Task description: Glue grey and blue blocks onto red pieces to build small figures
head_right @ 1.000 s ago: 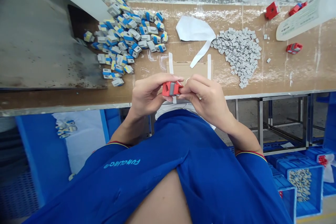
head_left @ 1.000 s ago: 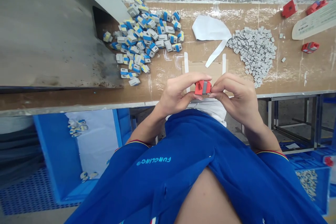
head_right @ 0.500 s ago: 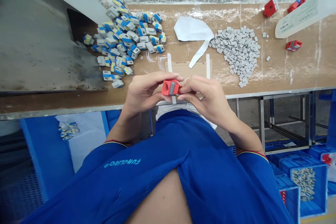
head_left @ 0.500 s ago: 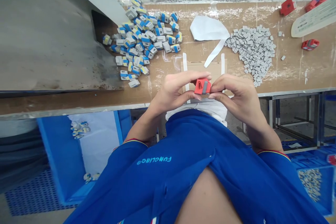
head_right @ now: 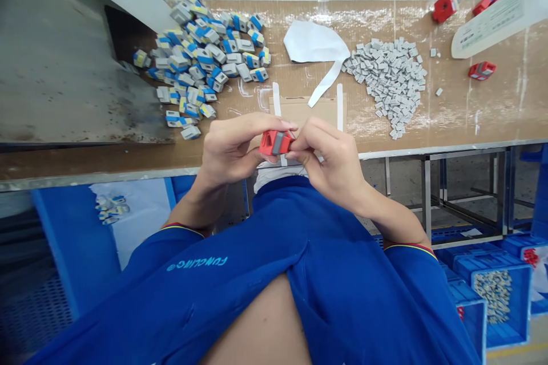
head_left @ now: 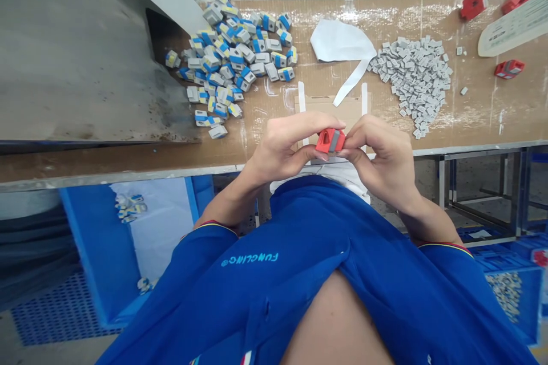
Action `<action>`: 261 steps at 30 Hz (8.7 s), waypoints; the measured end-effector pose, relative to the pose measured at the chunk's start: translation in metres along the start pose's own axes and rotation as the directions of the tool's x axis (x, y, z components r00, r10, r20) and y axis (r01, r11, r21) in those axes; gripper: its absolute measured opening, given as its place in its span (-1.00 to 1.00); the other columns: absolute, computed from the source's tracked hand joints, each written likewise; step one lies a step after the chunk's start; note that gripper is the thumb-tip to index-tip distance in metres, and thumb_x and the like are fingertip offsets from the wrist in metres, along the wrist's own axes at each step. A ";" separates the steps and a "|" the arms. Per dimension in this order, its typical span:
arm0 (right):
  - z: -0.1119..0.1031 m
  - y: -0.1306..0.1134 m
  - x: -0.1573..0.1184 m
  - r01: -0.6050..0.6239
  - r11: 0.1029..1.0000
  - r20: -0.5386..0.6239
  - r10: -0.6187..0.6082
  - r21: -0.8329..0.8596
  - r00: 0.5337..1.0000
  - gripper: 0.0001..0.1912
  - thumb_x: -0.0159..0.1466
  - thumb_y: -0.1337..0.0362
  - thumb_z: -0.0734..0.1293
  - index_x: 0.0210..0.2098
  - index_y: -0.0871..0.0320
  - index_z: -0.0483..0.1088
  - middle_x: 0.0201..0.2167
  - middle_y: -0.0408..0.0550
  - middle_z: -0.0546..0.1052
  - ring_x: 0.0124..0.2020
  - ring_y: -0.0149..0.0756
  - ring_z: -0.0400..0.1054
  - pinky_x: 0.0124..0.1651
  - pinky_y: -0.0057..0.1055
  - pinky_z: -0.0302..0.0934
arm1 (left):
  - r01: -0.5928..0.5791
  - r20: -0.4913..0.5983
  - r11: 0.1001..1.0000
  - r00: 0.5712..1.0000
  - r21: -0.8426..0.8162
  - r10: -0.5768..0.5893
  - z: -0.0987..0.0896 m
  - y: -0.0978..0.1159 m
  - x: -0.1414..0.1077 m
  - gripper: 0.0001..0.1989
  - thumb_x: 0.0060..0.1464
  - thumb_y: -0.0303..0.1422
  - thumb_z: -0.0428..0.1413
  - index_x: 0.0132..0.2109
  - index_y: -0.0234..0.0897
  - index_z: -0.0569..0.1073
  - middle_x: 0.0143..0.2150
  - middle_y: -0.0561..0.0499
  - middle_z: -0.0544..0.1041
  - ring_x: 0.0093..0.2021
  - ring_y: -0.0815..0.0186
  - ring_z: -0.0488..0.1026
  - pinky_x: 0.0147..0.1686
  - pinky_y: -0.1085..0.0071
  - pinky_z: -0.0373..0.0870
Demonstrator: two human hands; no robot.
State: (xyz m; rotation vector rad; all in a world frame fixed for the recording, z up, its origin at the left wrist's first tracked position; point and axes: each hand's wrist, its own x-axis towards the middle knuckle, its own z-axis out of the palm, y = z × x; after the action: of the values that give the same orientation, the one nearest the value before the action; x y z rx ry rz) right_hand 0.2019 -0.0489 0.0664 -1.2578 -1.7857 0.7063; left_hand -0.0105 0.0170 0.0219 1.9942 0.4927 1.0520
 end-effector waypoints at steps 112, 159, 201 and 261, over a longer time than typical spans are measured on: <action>0.034 0.007 0.017 0.132 0.983 -0.086 -0.143 -0.127 0.986 -0.83 0.44 0.36 0.38 -0.30 0.05 0.39 -0.37 -0.13 0.51 -0.31 -0.27 0.41 -0.22 -0.32 0.26 | 0.068 -0.153 0.984 0.984 -0.168 -0.094 -0.016 -0.030 -0.008 -0.53 0.22 0.03 0.37 0.22 0.09 0.64 0.09 0.05 0.74 0.10 0.06 0.74 0.12 0.12 0.73; 0.045 0.103 -0.051 -0.172 0.952 -0.242 0.110 -0.252 0.964 -0.80 0.46 0.24 0.32 -0.19 0.07 0.61 -0.32 -0.04 0.62 -0.37 -0.27 0.46 -0.24 -0.31 0.39 | 0.482 -0.090 0.805 0.837 -0.346 -0.540 0.078 -0.083 -0.096 -0.46 0.20 -0.06 0.40 0.22 -0.23 0.64 0.14 -0.23 0.70 0.12 0.07 0.67 0.14 0.21 0.61; 0.036 0.093 -0.030 -0.200 0.973 -0.180 0.178 -0.115 0.967 -0.70 0.51 0.06 0.37 -0.30 0.08 0.50 -0.40 -0.14 0.64 -0.42 -0.35 0.50 -0.28 -0.40 0.38 | 0.466 -0.090 0.706 0.799 -0.533 -0.595 0.082 -0.093 -0.100 -0.45 0.19 -0.15 0.44 0.25 -0.25 0.61 0.21 -0.21 0.67 0.13 0.10 0.71 0.14 0.26 0.68; 0.045 0.077 -0.038 -0.331 0.939 -0.170 0.343 0.094 0.924 -0.67 0.44 -0.06 0.43 -0.19 0.07 0.61 -0.30 -0.07 0.73 -0.33 -0.27 0.65 -0.20 -0.32 0.55 | 0.486 -0.041 0.729 0.819 -0.481 -0.573 0.079 -0.092 -0.101 -0.41 0.17 -0.10 0.44 0.25 -0.26 0.61 0.16 -0.23 0.71 0.09 0.09 0.72 0.08 0.25 0.69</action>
State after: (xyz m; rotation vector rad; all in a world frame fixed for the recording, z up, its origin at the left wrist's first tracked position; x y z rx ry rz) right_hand 0.2061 -0.0573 -0.0302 -1.5547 -1.3999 0.8012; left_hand -0.0015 -0.0309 -0.1285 1.2287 0.7888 0.8804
